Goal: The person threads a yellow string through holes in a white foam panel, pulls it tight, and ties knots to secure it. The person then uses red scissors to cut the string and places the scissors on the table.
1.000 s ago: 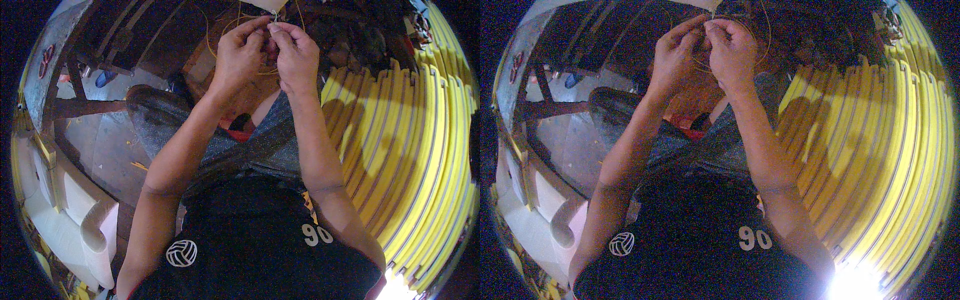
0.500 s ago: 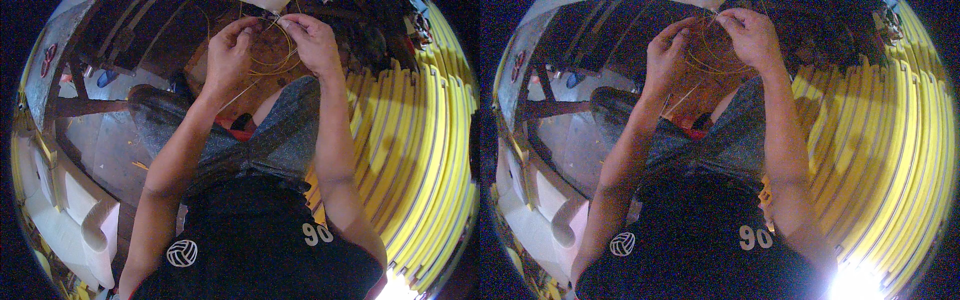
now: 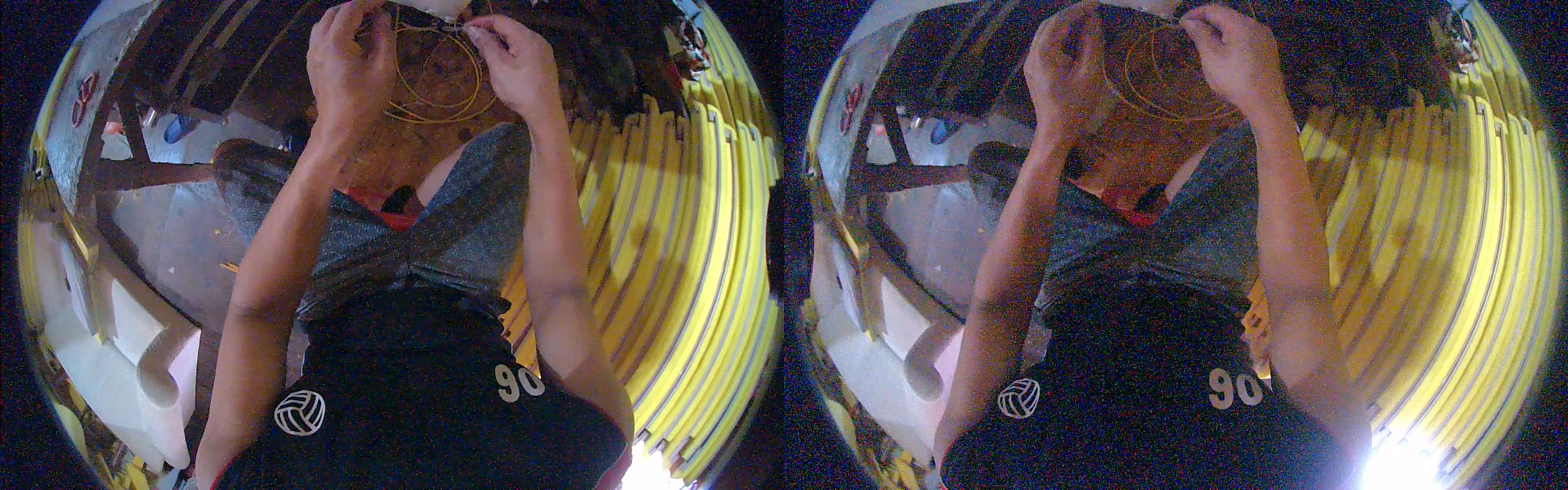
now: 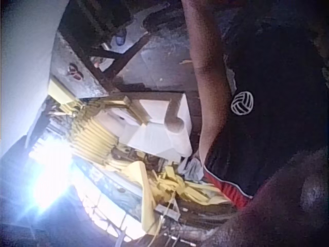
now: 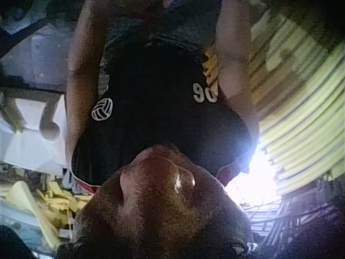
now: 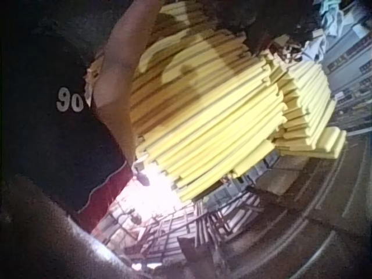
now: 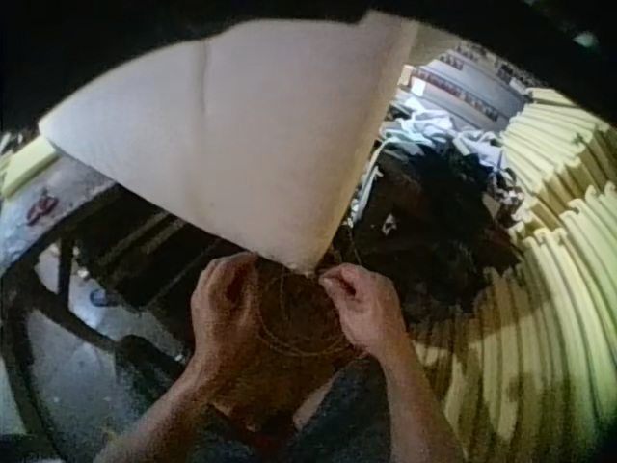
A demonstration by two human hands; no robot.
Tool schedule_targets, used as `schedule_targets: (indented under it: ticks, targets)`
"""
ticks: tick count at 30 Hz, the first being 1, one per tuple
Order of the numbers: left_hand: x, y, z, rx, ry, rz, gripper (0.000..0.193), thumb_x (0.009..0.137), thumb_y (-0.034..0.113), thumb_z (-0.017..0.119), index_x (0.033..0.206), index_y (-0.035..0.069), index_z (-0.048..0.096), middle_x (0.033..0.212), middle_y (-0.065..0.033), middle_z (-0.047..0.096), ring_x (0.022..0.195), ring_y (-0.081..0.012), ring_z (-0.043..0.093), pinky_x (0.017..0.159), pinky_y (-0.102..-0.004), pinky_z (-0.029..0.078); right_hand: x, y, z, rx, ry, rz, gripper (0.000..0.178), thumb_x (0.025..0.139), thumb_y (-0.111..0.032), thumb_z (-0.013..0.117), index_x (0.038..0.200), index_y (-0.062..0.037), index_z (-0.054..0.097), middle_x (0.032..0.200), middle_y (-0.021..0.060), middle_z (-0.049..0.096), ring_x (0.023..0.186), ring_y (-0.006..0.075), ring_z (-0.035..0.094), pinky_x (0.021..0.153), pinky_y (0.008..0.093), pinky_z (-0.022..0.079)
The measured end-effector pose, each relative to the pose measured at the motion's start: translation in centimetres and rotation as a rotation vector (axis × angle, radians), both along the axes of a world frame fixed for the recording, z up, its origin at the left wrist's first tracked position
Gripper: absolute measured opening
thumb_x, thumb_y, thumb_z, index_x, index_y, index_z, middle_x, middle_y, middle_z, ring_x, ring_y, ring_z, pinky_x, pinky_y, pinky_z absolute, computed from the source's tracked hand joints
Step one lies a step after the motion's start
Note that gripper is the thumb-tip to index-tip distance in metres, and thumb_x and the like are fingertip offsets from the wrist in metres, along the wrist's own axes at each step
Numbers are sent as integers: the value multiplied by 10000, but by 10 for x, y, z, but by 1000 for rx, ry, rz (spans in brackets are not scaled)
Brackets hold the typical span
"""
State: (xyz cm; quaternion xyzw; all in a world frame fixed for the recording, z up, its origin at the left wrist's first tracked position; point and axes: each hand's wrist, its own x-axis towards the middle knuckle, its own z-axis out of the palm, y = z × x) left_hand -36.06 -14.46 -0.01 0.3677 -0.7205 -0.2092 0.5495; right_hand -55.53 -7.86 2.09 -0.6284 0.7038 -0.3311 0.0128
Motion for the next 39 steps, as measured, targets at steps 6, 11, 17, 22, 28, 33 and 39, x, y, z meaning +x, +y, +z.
schedule_targets:
  ticks: [6,11,17,22,28,33,39]
  targets:
    - [-13,-8,0,-267,-322,56,265,804,120,681,1062,61,667,1087,-139,618,1064,-359,555,934,-482,439,-11,-9,-10,40,-125,59,237,938,-232,652,1069,-45,714,918,129,736,811,197,698,751,321,530]
    - [-20,-12,-4,-199,-366,61,264,824,172,704,1073,86,681,1074,-133,645,1015,-340,595,930,-457,451,-8,-3,-13,75,-163,60,267,914,-296,642,1077,-99,718,941,166,724,883,332,706,781,410,549]
    - [-24,-12,-15,-61,-149,45,155,811,137,706,944,57,695,910,-160,669,912,-375,624,836,-459,493,19,6,-11,39,-263,-20,230,908,-227,633,1067,-83,713,972,171,719,881,344,702,785,424,551]
    - [-29,-7,-15,90,-34,10,150,821,143,705,929,39,699,926,-162,685,919,-366,648,830,-437,505,38,13,-52,-296,-44,-87,191,908,-109,640,1091,-91,692,1007,121,730,870,289,719,744,337,552]
    - [-29,-7,-16,35,3,12,151,832,140,696,941,35,698,930,-161,688,914,-361,652,823,-432,506,21,6,-58,-338,53,-39,218,879,-62,652,1090,-100,692,1014,117,724,917,303,706,777,363,559]
    - [-27,-9,-16,17,-4,54,152,833,142,696,948,42,696,934,-151,683,906,-359,640,822,-433,500,7,-2,-41,-304,237,80,200,877,-82,670,1076,-91,688,1024,110,723,896,299,706,764,376,561]
    - [-28,-10,-14,-11,-90,61,182,858,209,700,959,58,708,946,-144,694,912,-343,661,818,-425,515,4,-10,-42,-257,178,119,236,929,-215,619,1134,-107,662,963,121,719,832,330,689,716,435,562]
